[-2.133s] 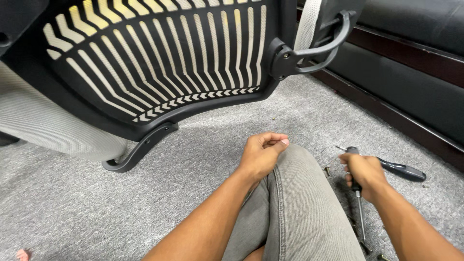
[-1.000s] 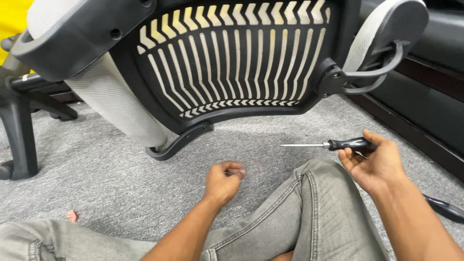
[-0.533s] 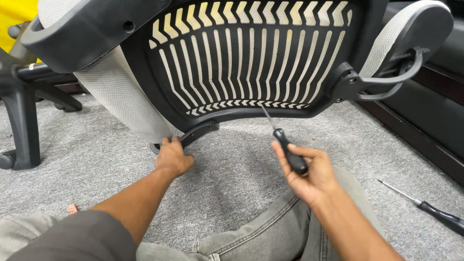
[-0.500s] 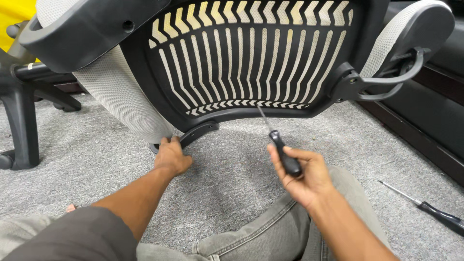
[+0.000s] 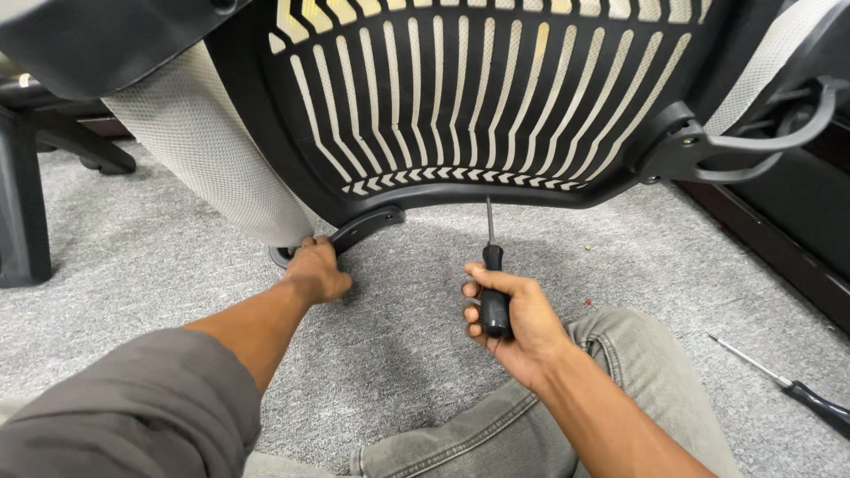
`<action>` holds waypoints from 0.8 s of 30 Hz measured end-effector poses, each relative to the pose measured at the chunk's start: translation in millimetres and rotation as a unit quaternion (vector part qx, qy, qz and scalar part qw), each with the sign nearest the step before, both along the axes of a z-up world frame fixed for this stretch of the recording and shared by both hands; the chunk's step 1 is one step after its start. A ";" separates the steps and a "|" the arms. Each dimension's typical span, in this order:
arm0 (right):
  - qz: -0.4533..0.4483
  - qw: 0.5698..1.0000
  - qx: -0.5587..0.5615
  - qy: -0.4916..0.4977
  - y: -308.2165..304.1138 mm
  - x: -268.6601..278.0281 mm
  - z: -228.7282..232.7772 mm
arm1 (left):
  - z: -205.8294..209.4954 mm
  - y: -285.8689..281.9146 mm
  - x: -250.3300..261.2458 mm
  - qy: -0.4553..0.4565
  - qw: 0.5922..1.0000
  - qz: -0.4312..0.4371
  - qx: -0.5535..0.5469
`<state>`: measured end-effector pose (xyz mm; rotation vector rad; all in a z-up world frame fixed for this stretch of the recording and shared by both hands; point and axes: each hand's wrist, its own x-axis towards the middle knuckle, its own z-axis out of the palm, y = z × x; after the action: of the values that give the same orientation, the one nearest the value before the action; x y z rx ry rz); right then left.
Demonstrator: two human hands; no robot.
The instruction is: The person uses a screwdriver to remove screws from the backrest of an office chair. They detach the backrest from the seat and place it on the floor.
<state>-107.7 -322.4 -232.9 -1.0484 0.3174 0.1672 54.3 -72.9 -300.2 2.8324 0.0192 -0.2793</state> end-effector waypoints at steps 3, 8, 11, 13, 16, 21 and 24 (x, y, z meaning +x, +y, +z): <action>0.001 0.998 -0.068 0.001 4.5 6.6 -2.9 | -10.9 1.2 21.0 0.009 1.000 0.001 0.003; 0.040 0.992 -0.120 -0.017 7.6 11.4 -7.8 | -31.9 3.5 41.1 -0.022 1.000 0.013 -0.017; 0.057 0.988 -0.146 -0.014 9.8 15.5 -10.4 | -39.3 4.4 39.2 -0.060 0.998 0.024 -0.025; 0.064 0.986 -0.155 -0.014 11.5 17.5 -13.8 | -39.2 1.4 37.8 -0.052 0.998 0.034 -0.025; 0.074 0.984 -0.163 -0.015 14.3 19.9 -19.3 | -30.6 -2.3 42.5 0.004 0.998 0.053 -0.024; 0.090 0.977 -0.192 0.000 16.1 20.7 -25.9 | -33.1 -1.5 60.3 0.036 0.999 0.022 0.017; 0.083 0.978 -0.194 0.001 15.7 20.9 -26.7 | -46.0 -3.8 78.7 0.064 0.994 0.026 0.085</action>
<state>-86.9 -306.7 -259.6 -1.4624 0.2699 0.2626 133.0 -76.7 -346.2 2.9718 0.1518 -0.4692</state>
